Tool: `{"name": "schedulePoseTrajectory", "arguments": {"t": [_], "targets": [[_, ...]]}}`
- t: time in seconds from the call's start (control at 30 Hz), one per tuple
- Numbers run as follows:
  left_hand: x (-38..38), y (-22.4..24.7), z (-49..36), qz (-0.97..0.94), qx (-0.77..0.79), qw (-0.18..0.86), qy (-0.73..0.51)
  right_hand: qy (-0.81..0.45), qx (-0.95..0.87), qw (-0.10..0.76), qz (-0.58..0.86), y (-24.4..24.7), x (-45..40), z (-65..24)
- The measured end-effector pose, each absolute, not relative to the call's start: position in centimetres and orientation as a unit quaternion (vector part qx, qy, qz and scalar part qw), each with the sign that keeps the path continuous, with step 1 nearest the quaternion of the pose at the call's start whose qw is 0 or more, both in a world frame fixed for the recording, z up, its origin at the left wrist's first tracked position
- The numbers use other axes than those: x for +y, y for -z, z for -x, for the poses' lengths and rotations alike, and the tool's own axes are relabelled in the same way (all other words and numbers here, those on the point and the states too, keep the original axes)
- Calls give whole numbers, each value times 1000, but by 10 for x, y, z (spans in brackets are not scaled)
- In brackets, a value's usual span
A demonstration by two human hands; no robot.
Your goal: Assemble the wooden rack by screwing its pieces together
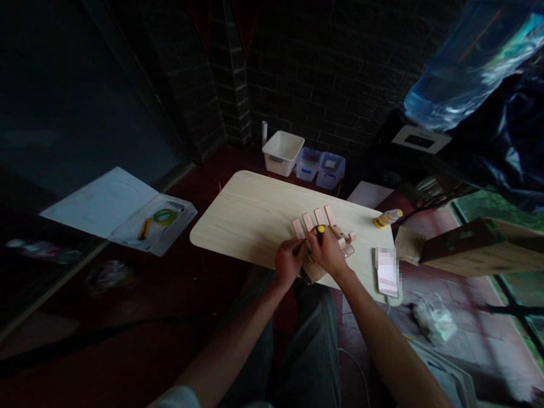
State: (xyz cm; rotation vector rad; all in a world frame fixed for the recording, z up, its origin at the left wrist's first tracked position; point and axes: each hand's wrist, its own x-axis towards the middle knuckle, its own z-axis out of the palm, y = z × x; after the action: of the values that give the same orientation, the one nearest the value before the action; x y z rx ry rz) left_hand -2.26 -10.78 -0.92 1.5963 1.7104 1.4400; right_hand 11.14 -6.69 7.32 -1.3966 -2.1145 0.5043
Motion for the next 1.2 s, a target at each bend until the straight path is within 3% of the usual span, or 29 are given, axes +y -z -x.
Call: {"name": "schedulePoseTrajectory", "arguments": {"t": [0.87, 1.2], "targets": [[-116, 1, 23, -592, 611, 189, -490, -192, -781, 268, 530, -70, -75, -113], [-115, 6, 22, -584, 616, 180, -497, -161, -810, 211, 522, -81, -72, -110]]}}
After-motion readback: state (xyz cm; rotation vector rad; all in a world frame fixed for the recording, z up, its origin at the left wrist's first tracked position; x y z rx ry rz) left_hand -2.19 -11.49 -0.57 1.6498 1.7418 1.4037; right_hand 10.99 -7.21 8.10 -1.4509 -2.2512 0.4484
